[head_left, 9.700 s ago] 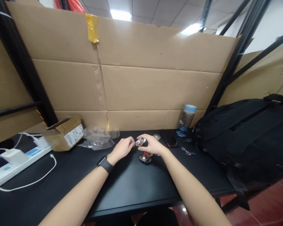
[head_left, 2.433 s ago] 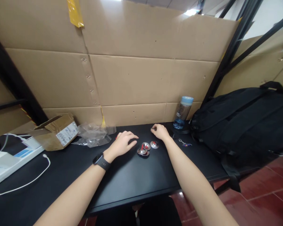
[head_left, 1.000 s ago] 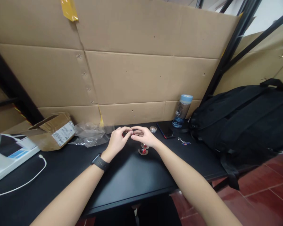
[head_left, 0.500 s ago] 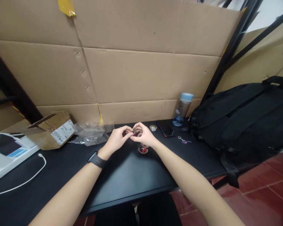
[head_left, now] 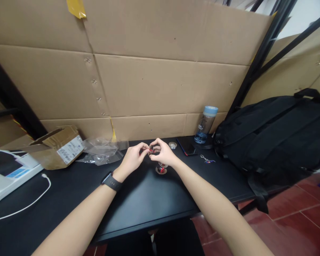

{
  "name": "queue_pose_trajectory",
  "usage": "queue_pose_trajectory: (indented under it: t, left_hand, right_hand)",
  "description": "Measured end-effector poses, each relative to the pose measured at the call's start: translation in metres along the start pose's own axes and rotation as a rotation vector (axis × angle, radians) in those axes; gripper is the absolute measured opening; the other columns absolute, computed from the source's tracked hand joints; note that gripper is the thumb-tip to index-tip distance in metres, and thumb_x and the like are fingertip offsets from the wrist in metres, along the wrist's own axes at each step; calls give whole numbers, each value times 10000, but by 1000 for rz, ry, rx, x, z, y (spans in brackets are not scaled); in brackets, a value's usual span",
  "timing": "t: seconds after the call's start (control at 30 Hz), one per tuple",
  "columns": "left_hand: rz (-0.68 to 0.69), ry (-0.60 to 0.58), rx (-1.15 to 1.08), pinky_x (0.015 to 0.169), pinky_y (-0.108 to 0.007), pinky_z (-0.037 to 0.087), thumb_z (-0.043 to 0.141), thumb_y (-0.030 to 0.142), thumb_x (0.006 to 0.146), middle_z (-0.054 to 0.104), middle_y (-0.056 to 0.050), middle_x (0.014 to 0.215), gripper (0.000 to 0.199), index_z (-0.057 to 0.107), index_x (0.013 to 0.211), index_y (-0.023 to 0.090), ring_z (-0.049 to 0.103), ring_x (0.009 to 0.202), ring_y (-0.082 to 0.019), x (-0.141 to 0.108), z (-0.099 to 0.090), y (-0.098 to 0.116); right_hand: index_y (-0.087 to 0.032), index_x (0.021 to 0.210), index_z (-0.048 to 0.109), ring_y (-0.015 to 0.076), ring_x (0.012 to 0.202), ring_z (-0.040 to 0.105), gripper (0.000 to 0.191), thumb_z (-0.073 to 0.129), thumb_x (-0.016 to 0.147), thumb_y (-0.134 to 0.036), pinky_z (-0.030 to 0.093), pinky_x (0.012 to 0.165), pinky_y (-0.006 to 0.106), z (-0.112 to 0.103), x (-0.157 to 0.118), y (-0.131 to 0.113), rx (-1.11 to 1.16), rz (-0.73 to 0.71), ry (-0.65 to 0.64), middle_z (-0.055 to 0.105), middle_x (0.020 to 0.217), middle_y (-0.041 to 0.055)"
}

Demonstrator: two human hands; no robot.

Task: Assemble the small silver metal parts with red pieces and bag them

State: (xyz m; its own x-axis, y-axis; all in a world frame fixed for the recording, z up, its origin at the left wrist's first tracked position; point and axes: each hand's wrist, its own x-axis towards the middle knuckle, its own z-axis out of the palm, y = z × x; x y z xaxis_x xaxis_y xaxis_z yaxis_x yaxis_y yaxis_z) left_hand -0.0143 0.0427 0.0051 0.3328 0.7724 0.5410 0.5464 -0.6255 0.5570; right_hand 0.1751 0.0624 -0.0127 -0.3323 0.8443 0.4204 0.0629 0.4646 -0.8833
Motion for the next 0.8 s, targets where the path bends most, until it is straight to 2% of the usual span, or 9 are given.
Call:
queue_pose_trajectory:
  t: [0.1,0.2,0.3,0.37,0.43,0.53,0.67,0.8]
  left_hand:
    - [-20,40,-45,779,-266,509,587,297,916,761,-21,957,134,684,969,222,705,848,-175,-1,4,-1]
    - [-45,91,-21,758,-268,516,583,327,916,764,-22,947,158,698,949,224,697,802,-169,-1,5,-5]
    - [-69,144,64,759,-272,520,571,331,920,767,-20,934,167,697,949,225,700,789,-169,2,-1,-17]
    - [-69,137,171,799,-285,520,578,295,904,771,-25,951,158,702,977,229,710,841,-185,4,-6,-30]
    - [-63,80,314,841,-311,512,587,256,880,776,-32,966,174,723,986,239,709,889,-211,4,-12,-45]
    - [-102,-10,424,825,-318,504,576,260,873,778,-34,963,186,748,942,252,702,891,-226,4,-15,-66]
    - [-126,-83,413,809,-313,497,571,293,871,767,-31,969,190,750,924,253,686,880,-217,3,-13,-79]
    - [-86,-104,454,862,-352,469,566,305,876,745,-32,1036,189,744,931,271,651,957,-236,3,-10,-73]
  right_hand:
    - [-225,977,489,161,871,703,455,738,604,-148,566,827,325,-4,1,-2,37,14,-11,660,955,-1]
    - [-224,1016,503,151,816,693,451,732,631,-172,567,784,308,-16,4,1,-45,-1,-8,662,903,-6]
    - [-207,1059,580,151,791,671,442,742,647,-210,558,735,287,-42,7,7,-313,-41,91,663,940,23]
    - [-194,1067,652,150,778,656,414,741,663,-216,549,761,297,-65,9,14,-557,-45,188,670,1002,53]
    - [-167,1086,693,173,804,657,411,743,682,-216,534,830,323,-87,9,21,-773,-5,289,685,1016,83]
    - [-150,1070,729,215,892,673,356,736,724,-237,508,872,320,-107,8,32,-947,120,286,719,1022,112]
    - [-213,1045,760,240,997,680,279,691,795,-317,484,876,311,-109,6,36,-1056,287,191,749,1060,91]
    - [-264,1080,755,258,1062,664,301,651,840,-414,459,892,342,-104,5,30,-1135,373,139,747,1112,73]
